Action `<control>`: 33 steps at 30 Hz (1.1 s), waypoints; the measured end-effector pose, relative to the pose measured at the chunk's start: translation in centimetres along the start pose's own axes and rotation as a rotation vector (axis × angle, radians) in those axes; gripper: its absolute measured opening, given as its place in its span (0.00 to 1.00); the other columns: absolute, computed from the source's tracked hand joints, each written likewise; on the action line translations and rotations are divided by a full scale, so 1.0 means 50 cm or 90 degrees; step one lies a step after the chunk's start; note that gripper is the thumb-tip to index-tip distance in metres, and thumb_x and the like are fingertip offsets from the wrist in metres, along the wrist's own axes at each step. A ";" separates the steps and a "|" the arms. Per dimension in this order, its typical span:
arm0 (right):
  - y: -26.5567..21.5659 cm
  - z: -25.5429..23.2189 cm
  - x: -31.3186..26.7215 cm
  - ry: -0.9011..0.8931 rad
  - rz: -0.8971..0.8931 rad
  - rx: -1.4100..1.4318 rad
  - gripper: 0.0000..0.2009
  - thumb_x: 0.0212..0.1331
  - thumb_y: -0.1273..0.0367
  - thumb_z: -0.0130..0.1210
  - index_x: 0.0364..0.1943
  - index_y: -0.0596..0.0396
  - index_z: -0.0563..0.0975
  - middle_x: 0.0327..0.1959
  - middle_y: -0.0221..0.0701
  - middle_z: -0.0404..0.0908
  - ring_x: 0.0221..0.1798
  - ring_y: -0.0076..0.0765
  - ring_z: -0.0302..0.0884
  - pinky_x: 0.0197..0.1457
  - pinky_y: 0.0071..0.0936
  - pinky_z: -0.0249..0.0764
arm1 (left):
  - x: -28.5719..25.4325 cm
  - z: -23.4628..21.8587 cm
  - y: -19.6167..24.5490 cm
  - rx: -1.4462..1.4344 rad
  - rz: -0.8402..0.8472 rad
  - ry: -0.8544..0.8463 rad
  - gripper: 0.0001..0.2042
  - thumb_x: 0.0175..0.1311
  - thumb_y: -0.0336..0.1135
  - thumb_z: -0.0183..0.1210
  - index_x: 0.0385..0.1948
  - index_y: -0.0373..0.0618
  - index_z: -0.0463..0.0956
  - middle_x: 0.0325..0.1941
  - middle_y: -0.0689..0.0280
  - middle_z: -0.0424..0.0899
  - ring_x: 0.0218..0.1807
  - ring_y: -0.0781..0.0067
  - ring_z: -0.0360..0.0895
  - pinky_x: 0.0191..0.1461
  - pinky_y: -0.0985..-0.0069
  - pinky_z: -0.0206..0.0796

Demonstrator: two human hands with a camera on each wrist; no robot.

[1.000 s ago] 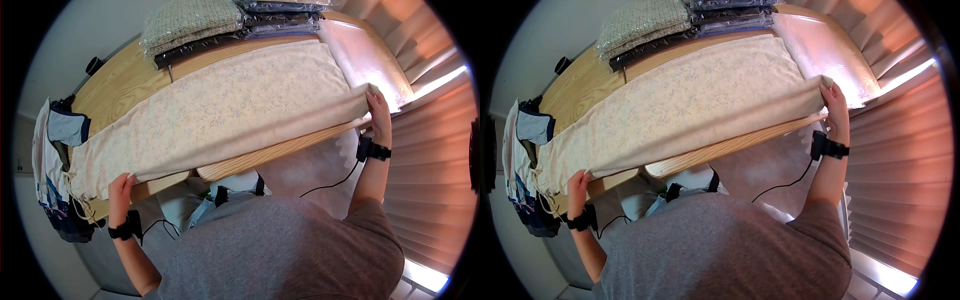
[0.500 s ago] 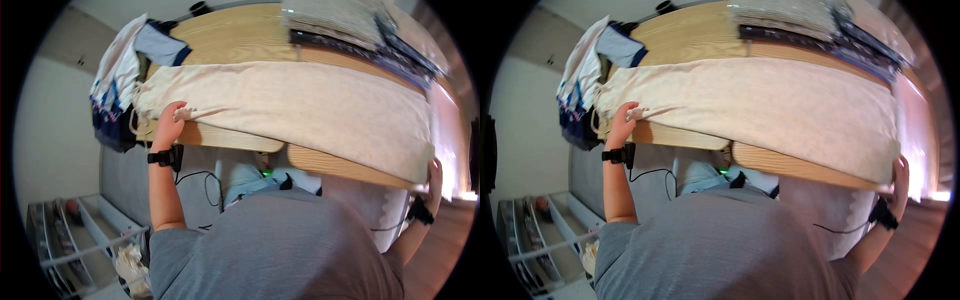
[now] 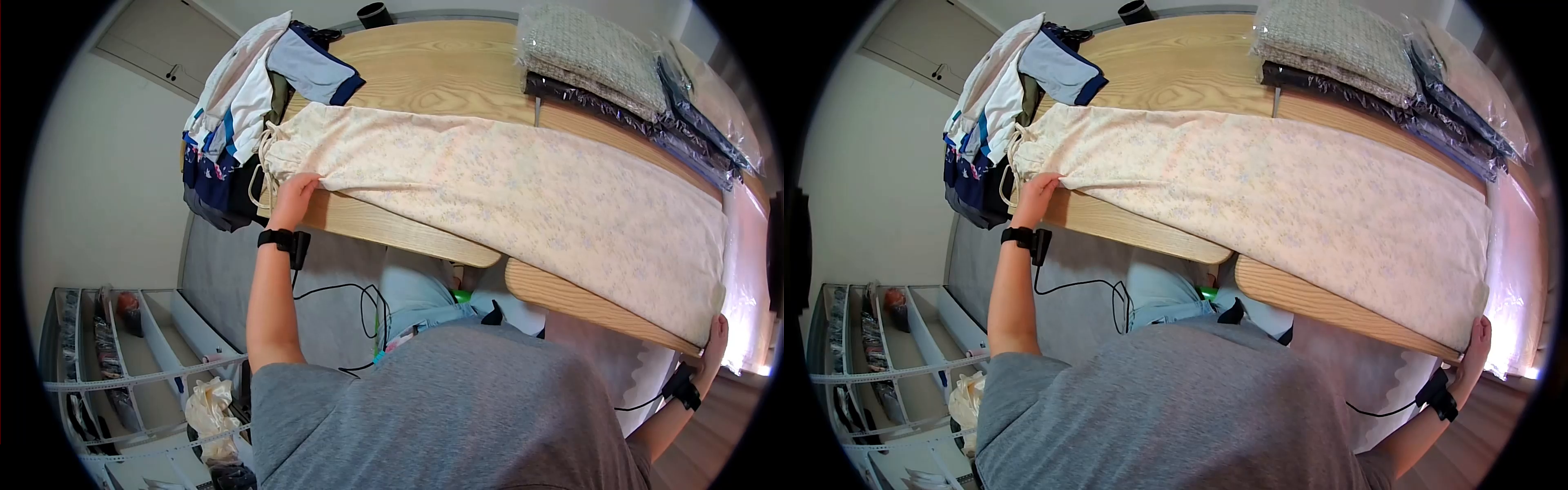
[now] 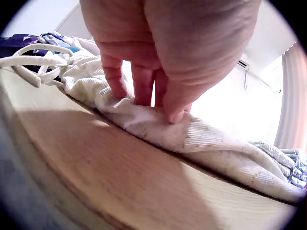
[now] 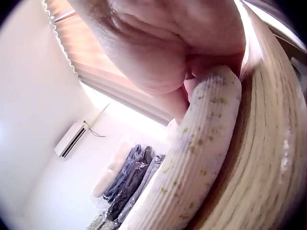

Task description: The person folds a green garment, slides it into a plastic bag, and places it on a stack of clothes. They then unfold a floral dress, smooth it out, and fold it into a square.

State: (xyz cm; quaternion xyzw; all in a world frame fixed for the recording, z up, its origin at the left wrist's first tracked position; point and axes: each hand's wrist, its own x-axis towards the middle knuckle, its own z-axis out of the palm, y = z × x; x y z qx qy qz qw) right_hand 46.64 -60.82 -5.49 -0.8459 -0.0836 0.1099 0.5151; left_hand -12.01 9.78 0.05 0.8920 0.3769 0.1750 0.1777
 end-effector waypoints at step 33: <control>0.027 -0.071 -0.011 -0.070 0.091 0.367 0.24 0.65 0.59 0.45 0.59 0.59 0.63 0.61 0.35 0.64 0.64 0.31 0.57 0.66 0.28 0.52 | -0.054 0.035 0.073 0.123 0.270 0.098 0.09 0.41 0.21 0.53 0.27 0.44 0.73 0.33 0.66 0.75 0.42 0.61 0.71 0.45 0.68 0.61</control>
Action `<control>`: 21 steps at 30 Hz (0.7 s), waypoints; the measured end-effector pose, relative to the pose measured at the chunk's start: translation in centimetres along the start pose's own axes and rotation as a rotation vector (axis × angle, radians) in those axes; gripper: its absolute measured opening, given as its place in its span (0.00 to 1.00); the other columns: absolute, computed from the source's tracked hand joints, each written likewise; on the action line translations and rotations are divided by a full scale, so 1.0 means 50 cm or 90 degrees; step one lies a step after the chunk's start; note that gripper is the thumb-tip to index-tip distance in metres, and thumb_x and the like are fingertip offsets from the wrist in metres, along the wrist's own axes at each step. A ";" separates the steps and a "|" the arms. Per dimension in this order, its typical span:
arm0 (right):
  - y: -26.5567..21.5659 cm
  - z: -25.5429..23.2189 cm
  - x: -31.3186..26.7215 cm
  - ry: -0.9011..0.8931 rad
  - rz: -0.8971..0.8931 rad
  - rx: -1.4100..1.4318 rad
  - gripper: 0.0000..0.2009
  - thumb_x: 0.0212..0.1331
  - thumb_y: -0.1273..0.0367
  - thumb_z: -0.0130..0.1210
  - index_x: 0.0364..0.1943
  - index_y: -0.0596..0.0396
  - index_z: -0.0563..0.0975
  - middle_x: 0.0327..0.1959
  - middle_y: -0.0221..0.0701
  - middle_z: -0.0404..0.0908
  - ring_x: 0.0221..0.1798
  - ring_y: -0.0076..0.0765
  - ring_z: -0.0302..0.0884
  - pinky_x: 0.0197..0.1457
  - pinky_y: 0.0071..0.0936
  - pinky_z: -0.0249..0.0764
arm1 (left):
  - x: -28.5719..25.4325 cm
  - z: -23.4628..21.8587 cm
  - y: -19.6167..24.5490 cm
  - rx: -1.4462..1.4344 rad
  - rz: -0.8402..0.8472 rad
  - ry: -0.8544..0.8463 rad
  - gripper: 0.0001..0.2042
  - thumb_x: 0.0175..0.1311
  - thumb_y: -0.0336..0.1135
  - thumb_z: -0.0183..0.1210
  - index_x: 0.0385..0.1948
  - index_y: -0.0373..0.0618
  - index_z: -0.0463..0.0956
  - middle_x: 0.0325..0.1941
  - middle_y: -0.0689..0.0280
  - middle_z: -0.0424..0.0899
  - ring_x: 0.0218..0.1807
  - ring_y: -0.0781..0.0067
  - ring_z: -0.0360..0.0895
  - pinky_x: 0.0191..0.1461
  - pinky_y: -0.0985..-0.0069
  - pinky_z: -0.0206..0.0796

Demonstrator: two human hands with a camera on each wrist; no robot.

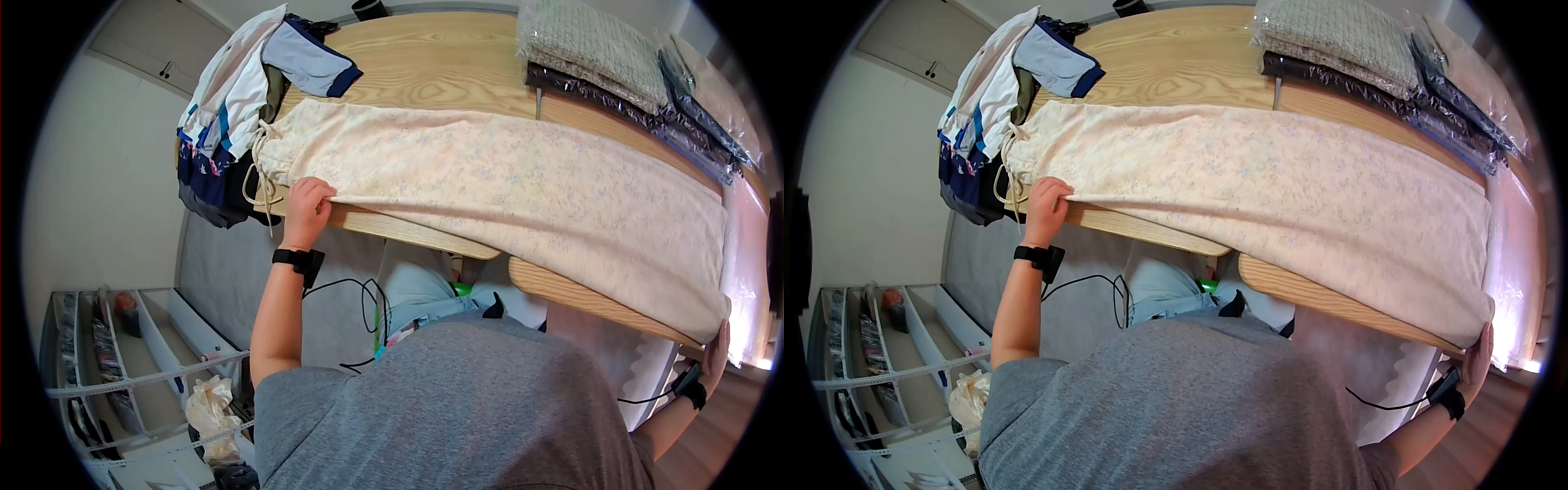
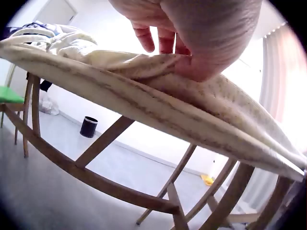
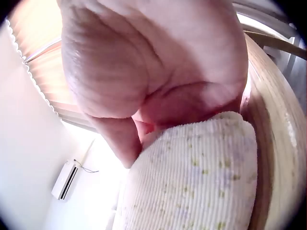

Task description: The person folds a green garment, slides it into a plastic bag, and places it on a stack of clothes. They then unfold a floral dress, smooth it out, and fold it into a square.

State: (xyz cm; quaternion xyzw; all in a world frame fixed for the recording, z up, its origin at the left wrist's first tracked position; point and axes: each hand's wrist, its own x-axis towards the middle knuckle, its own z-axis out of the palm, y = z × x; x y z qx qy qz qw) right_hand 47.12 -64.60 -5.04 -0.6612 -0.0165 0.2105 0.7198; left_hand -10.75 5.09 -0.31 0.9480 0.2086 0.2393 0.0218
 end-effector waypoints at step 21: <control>-0.052 0.086 -0.027 -0.126 0.066 -0.115 0.23 0.62 0.62 0.48 0.58 0.60 0.64 0.56 0.35 0.69 0.60 0.32 0.64 0.64 0.29 0.56 | 0.004 -0.026 0.008 -0.382 -0.296 -0.256 0.08 0.48 0.32 0.63 0.26 0.41 0.75 0.42 0.66 0.70 0.38 0.75 0.68 0.43 0.79 0.62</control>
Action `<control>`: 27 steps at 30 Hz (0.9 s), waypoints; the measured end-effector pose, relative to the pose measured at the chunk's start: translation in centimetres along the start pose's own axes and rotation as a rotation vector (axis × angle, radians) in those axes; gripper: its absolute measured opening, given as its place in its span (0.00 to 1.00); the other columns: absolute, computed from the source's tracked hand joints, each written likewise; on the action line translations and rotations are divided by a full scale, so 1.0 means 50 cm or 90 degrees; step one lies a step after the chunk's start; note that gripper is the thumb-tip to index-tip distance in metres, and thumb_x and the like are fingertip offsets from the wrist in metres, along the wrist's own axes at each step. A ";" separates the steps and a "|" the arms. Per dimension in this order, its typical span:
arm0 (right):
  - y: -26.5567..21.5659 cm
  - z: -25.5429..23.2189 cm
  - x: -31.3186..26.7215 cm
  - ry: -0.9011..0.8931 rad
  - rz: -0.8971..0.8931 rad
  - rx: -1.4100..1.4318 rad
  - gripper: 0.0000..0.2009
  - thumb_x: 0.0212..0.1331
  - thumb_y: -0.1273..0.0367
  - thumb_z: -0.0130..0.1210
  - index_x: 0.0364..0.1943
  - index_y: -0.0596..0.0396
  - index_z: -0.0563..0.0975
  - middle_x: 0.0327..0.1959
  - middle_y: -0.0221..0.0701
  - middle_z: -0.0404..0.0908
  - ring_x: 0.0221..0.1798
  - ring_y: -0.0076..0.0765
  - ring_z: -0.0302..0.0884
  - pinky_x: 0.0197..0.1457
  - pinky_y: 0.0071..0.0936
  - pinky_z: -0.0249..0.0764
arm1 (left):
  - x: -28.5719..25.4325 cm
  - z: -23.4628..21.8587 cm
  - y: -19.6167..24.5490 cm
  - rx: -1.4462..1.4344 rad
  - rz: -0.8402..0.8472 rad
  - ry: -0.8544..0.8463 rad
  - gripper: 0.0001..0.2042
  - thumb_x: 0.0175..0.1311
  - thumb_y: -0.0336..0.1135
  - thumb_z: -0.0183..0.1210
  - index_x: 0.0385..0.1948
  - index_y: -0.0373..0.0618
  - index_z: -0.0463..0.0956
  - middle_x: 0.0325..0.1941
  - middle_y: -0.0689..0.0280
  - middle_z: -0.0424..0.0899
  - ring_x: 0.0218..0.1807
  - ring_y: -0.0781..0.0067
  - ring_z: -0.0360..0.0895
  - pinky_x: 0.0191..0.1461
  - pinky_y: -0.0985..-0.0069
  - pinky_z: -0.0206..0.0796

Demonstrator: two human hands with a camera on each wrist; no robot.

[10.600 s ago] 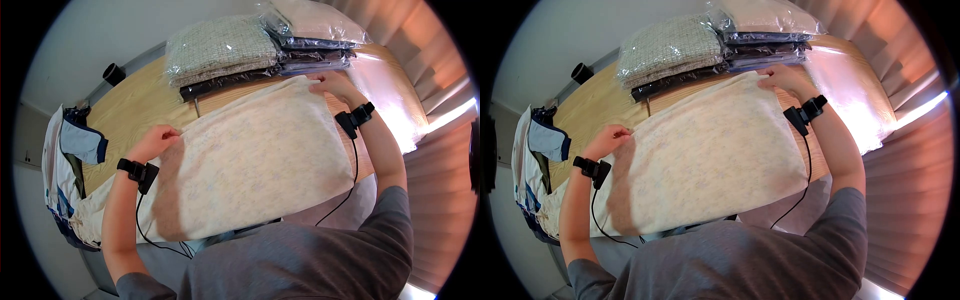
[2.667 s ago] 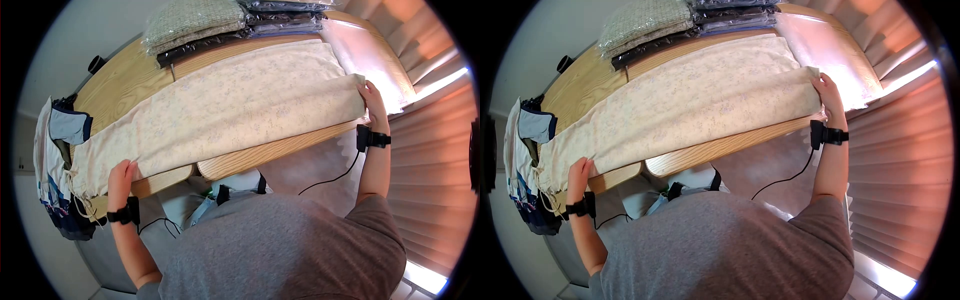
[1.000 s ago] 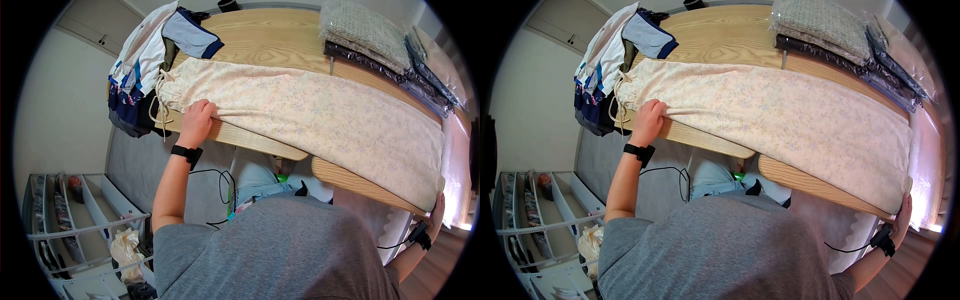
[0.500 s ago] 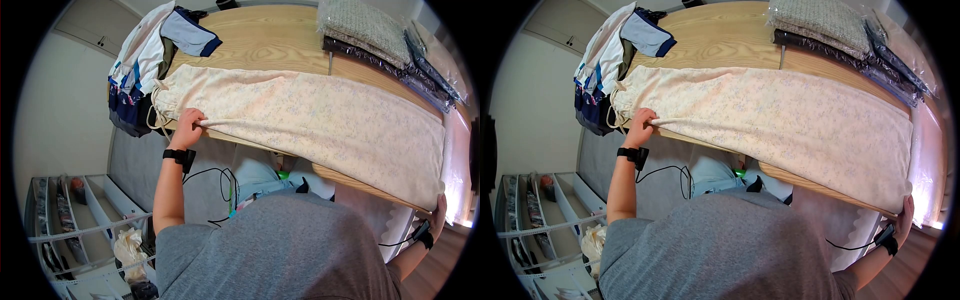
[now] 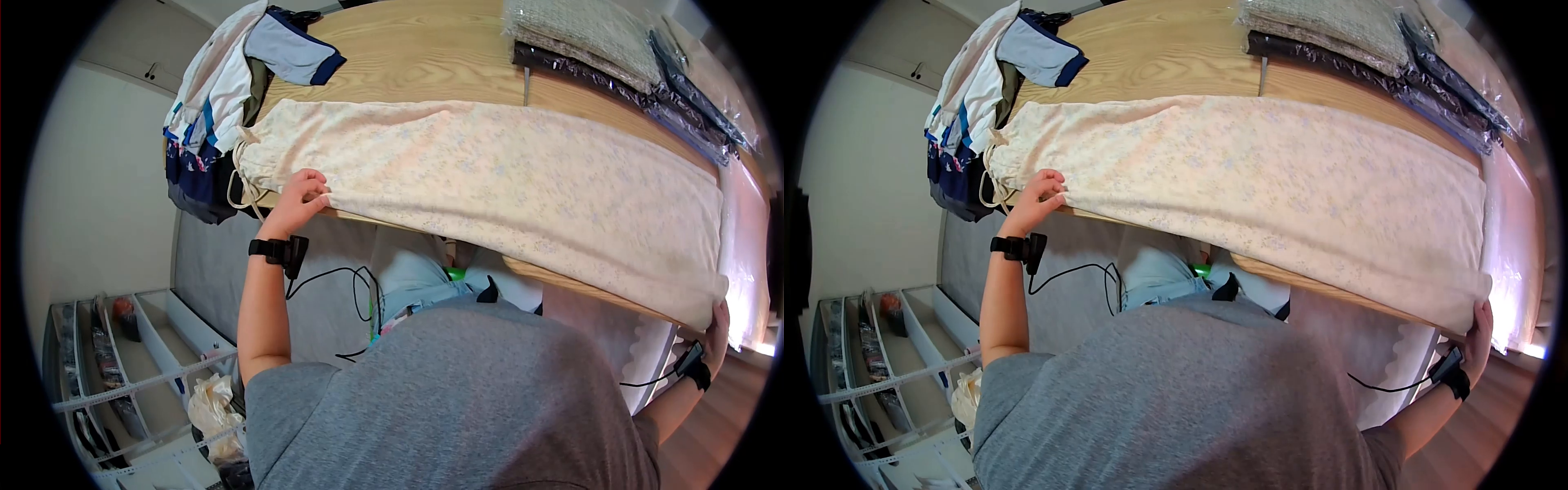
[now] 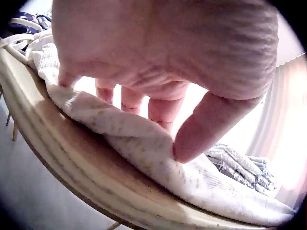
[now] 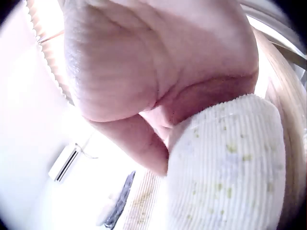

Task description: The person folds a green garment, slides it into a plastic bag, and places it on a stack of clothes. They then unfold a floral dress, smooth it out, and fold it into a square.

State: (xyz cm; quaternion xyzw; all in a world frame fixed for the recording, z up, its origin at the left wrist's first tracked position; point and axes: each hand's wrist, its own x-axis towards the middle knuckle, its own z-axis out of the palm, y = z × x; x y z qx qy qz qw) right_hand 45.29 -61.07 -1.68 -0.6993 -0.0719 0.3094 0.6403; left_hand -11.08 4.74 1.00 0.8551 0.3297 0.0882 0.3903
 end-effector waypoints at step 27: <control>-0.343 0.289 -0.118 0.270 -0.407 -0.854 0.11 0.50 0.74 0.54 0.39 0.61 0.73 0.37 0.38 0.76 0.44 0.39 0.73 0.50 0.31 0.67 | 0.092 -0.100 0.239 0.328 0.151 0.087 0.09 0.55 0.24 0.55 0.38 0.37 0.72 0.40 0.58 0.76 0.46 0.61 0.73 0.53 0.74 0.61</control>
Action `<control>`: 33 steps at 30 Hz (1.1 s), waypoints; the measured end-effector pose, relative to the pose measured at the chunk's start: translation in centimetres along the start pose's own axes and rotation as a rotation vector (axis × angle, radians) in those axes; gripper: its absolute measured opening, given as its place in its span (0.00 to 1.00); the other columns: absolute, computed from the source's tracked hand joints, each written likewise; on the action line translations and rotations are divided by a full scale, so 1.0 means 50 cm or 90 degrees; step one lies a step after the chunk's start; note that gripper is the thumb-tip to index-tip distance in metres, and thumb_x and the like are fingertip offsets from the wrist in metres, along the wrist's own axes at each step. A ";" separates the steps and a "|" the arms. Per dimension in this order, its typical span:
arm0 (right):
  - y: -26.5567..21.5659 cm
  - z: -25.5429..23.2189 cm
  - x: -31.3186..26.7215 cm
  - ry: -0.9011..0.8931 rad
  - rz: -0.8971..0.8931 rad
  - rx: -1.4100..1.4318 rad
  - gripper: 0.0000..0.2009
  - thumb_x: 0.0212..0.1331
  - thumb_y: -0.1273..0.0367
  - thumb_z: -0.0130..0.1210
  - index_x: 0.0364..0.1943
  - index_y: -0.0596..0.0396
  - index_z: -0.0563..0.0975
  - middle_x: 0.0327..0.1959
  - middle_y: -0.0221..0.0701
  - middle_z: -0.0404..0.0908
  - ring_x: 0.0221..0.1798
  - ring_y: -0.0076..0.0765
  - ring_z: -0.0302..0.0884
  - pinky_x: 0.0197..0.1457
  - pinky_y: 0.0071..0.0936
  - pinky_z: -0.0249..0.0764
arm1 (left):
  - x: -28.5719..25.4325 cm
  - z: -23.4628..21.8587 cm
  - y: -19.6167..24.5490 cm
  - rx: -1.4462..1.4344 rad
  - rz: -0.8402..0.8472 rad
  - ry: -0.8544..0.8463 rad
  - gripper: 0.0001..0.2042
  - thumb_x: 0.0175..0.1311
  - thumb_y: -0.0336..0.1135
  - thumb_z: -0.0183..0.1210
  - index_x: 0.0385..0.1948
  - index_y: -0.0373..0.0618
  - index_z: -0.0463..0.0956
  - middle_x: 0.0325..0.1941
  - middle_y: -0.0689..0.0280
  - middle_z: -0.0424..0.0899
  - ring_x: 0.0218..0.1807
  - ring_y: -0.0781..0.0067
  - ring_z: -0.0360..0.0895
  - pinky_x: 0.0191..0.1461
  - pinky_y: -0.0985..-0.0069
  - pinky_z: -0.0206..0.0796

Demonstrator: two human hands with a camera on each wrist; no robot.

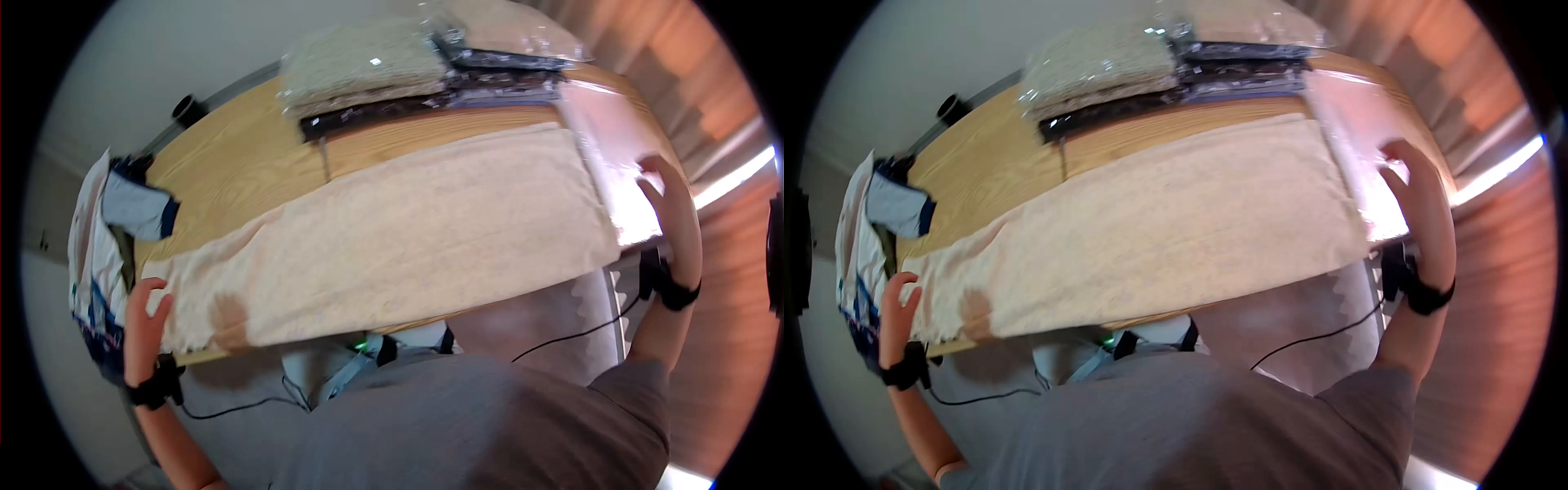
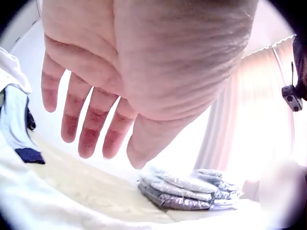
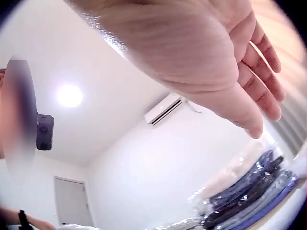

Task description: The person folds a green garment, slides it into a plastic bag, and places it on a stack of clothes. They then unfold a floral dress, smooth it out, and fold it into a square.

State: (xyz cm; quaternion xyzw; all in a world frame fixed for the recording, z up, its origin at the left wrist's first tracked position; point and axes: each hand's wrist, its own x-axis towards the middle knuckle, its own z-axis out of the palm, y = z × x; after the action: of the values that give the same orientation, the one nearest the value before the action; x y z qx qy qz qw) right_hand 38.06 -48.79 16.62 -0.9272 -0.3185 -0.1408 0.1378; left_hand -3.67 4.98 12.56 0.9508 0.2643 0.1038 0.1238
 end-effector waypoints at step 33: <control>0.161 0.363 0.297 -0.266 -0.225 -0.011 0.09 0.49 0.73 0.55 0.36 0.55 0.73 0.38 0.37 0.77 0.44 0.46 0.74 0.48 0.36 0.69 | 0.235 0.238 0.055 -0.056 0.131 -0.135 0.05 0.52 0.27 0.58 0.26 0.37 0.71 0.31 0.57 0.74 0.35 0.54 0.72 0.36 0.68 0.65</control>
State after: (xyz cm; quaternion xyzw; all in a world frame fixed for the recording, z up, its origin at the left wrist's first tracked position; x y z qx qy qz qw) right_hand 57.51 -40.44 3.71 -0.8673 -0.4957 0.0291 0.0343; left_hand 10.62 6.76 3.64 0.9722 0.1462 0.0267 0.1811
